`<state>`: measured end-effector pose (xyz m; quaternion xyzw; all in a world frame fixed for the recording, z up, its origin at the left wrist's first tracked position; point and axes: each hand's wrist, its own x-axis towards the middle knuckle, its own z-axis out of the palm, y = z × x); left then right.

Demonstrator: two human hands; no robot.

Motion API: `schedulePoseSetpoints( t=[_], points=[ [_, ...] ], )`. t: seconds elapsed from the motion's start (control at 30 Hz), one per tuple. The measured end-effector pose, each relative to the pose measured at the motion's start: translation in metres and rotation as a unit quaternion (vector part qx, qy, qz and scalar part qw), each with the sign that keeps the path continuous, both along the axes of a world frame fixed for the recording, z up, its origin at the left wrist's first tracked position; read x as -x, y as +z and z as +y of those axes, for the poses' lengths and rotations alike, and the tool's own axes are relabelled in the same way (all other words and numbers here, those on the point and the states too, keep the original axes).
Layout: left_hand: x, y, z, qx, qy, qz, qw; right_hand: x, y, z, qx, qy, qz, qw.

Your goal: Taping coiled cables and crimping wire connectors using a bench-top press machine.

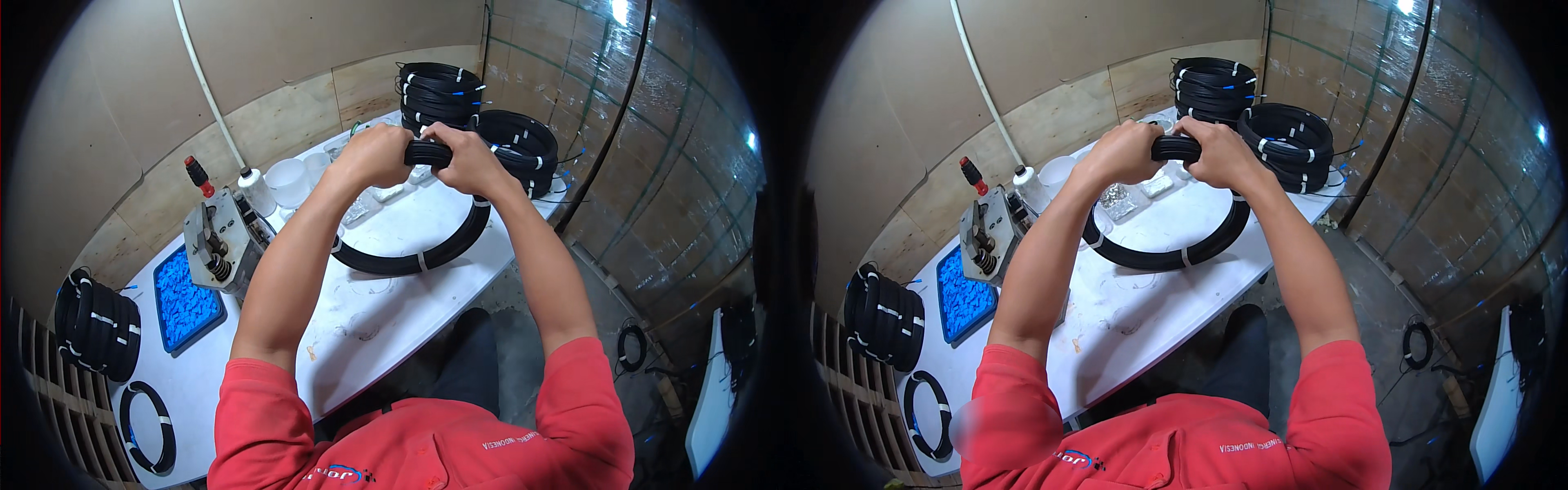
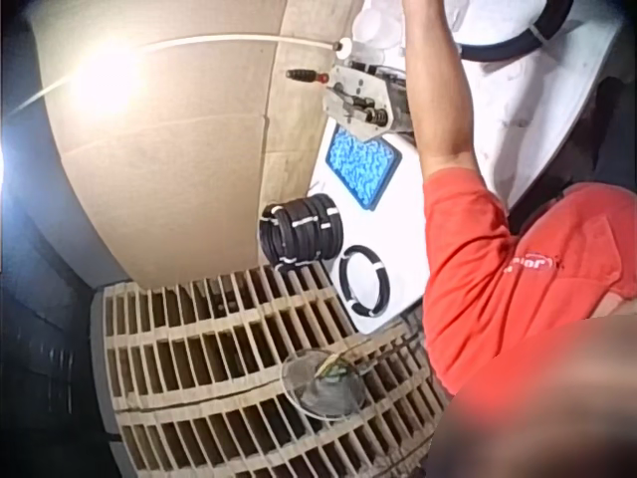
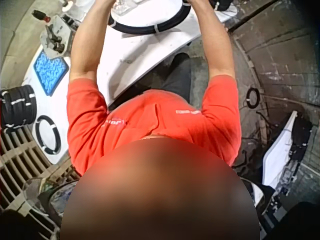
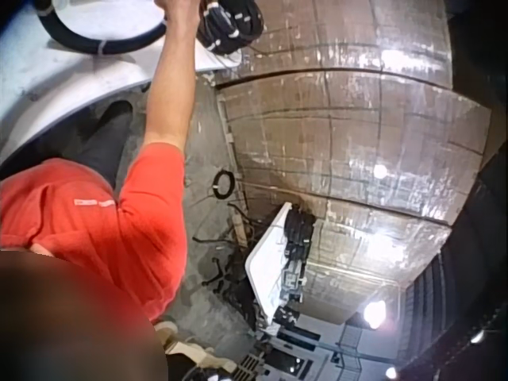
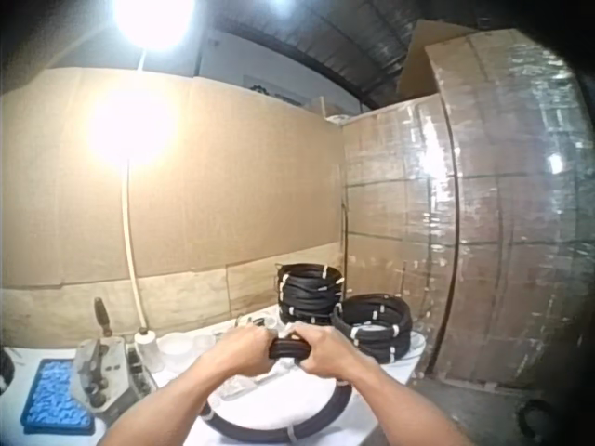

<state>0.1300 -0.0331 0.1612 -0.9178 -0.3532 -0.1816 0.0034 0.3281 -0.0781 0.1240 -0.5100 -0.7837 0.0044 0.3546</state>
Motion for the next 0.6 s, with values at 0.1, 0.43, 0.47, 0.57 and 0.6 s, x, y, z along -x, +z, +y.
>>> schedulePoseSetpoints(
  t=[0.1, 0.43, 0.47, 0.57, 0.6],
  points=[
    [0.002, -0.001, 0.0, 0.014, 0.001, -0.004, 1.0, 0.002, 0.002, -0.001, -0.006, 0.002, -0.004, 1.0],
    [0.009, -0.005, 0.002, 0.02, 0.002, -0.029, 0.999, -0.009, 0.017, -0.01, -0.053, 0.013, 0.055, 0.997],
    [0.009, -0.004, 0.001, 0.02, 0.003, -0.03, 0.999, -0.007, 0.02, -0.013, -0.022, 0.008, 0.047, 0.999],
    [0.011, -0.003, 0.0, 0.015, 0.008, -0.025, 1.0, 0.0, 0.019, -0.018, -0.049, 0.079, 0.028, 0.995],
    [0.011, -0.005, 0.003, 0.016, 0.001, -0.025, 1.0, 0.004, 0.016, -0.013, -0.055, 0.104, 0.031, 0.993]
  ],
)
